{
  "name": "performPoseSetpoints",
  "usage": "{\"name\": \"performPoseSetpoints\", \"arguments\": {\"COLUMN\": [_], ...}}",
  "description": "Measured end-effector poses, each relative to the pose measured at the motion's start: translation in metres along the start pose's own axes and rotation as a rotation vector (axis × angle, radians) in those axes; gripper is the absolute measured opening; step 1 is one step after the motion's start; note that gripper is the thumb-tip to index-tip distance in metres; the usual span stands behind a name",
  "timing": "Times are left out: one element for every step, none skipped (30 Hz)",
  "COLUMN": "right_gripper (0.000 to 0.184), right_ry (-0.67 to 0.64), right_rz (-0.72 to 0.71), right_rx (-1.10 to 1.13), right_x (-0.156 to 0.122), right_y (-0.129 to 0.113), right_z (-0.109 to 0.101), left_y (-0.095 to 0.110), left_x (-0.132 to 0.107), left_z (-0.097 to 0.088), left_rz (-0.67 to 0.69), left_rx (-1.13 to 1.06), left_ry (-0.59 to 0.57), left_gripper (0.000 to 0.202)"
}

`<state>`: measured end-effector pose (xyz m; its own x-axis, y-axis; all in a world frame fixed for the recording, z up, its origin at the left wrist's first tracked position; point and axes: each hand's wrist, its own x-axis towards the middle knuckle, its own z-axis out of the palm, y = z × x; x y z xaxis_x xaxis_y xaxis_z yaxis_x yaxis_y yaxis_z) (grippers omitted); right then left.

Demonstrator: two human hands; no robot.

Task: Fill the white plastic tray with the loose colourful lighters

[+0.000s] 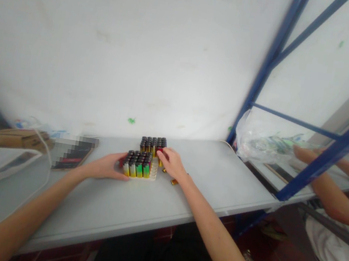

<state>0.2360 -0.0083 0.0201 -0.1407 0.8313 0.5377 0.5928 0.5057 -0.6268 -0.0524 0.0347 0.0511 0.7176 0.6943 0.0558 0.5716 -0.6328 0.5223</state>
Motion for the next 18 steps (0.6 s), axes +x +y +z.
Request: {"name": "performPoseSetpoints", "arguments": {"right_gripper": [0.042,0.041,0.039,0.038,0.037,0.036,0.036,0.036,0.035,0.034,0.033,0.031,0.03,0.029,0.028,0.027,0.026,0.026], "right_ry": [-0.021,-0.042,-0.057,-0.068,-0.077,-0.087,-0.099,-0.111,-0.125,-0.138,-0.153,-0.166,-0.179,-0.19,-0.197,-0.204,-0.211,-0.218], "right_rz": [0.003,0.006,0.008,0.009,0.006,0.001,-0.007,-0.02,-0.04,-0.064,-0.088,-0.108,-0.118,-0.119,-0.111,-0.102,-0.096,-0.094], "right_rx": [-0.005,-0.009,-0.011,-0.014,-0.019,-0.025,-0.033,-0.044,-0.053,-0.061,-0.068,-0.074,-0.081,-0.092,-0.107,-0.123,-0.137,-0.15], "right_x": [-0.0005,-0.0009,-0.0013,-0.0015,-0.0015,-0.0015,-0.0013,-0.001,-0.0007,-0.0004,-0.0002,0.0,0.0001,0.0001,0.0001,-0.0001,-0.0004,-0.0008], "right_y": [-0.0001,-0.0002,-0.0004,-0.0004,-0.0003,0.0,0.0006,0.0015,0.0024,0.0033,0.004,0.0042,0.004,0.0034,0.0027,0.002,0.0017,0.0022], "right_z": [-0.0004,-0.0007,-0.0009,-0.001,-0.001,-0.0009,-0.0007,-0.0004,-0.0001,0.0003,0.0005,0.0006,0.0004,-0.0003,-0.0014,-0.0031,-0.0052,-0.0076], "left_y": [0.0004,0.0008,0.0014,0.0019,0.0024,0.0029,0.0033,0.0035,0.0038,0.0039,0.0039,0.0039,0.0038,0.0036,0.0032,0.0028,0.0022,0.0016], "left_x": [0.0,-0.0001,-0.0001,-0.0001,0.0,0.0,0.0001,0.0001,0.0001,0.0001,0.0,-0.0001,-0.0002,-0.0003,-0.0004,-0.0004,-0.0003,-0.0003], "left_z": [-0.0001,-0.0002,-0.0003,-0.0005,-0.0006,-0.0008,-0.0009,-0.0011,-0.0012,-0.0012,-0.0013,-0.0013,-0.0013,-0.0013,-0.0012,-0.001,-0.0009,-0.0007], "left_rz": [-0.001,-0.003,-0.007,-0.01,-0.011,-0.013,-0.015,-0.018,-0.019,-0.02,-0.02,-0.017,-0.012,-0.008,-0.006,-0.004,-0.001,-0.001], "left_rx": [0.0,0.002,0.006,0.01,0.013,0.015,0.018,0.021,0.022,0.022,0.02,0.016,0.009,0.003,-0.001,-0.002,-0.001,0.003], "left_ry": [0.001,0.003,0.005,0.006,0.005,0.005,0.004,0.002,-0.001,-0.003,-0.006,-0.007,-0.007,-0.005,-0.003,-0.002,-0.001,-0.001], "left_gripper": [0.07,0.069,0.068,0.068,0.067,0.067,0.068,0.069,0.07,0.07,0.071,0.071,0.071,0.071,0.071,0.071,0.07,0.07]}}
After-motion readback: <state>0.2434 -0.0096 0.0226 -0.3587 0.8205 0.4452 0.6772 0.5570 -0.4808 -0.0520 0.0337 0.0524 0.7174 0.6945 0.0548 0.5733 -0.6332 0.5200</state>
